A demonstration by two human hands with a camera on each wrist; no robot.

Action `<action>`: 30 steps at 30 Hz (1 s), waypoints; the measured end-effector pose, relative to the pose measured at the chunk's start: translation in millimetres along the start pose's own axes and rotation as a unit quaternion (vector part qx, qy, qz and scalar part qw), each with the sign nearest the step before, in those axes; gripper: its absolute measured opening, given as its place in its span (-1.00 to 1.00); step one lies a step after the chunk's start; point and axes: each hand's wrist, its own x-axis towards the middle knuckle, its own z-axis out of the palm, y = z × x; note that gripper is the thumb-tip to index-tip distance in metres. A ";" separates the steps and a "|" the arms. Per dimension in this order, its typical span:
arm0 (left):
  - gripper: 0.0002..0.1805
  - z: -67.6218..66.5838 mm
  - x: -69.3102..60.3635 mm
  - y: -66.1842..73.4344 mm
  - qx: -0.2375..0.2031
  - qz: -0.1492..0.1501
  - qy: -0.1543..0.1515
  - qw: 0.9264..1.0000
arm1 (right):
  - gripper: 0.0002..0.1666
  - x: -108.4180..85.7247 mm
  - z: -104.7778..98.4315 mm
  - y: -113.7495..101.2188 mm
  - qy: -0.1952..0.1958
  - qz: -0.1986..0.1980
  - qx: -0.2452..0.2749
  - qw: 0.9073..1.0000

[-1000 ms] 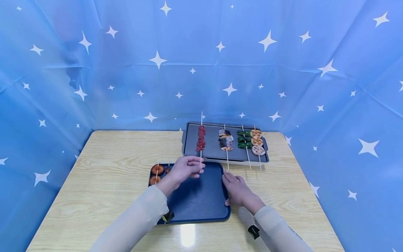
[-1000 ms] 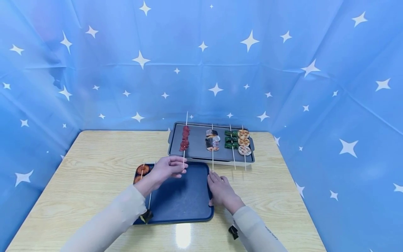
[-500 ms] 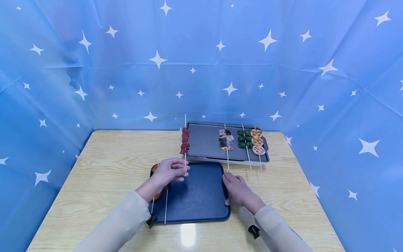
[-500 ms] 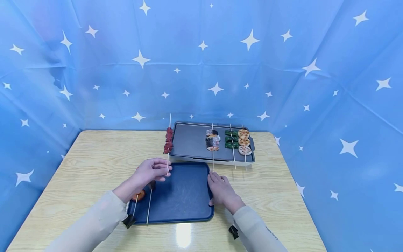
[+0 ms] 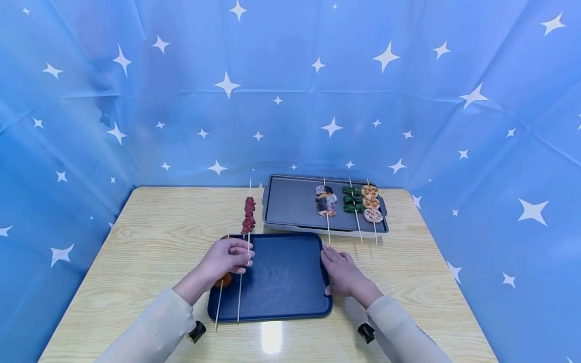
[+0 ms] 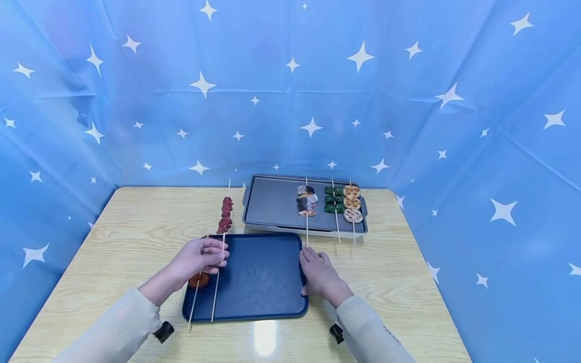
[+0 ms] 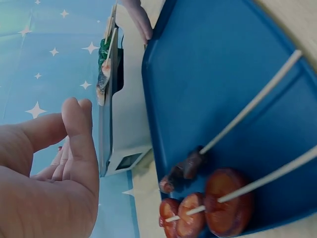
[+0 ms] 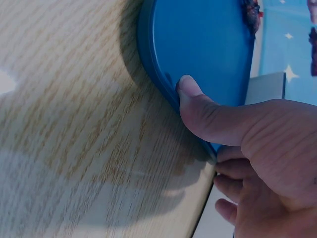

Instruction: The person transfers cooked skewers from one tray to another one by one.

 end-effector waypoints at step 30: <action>-0.62 28.7 -36.0 -55.3 0.020 -0.032 -0.057 0.998 | 0.17 -0.2 -1.8 1.0 -0.009 0.000 0.001 1.000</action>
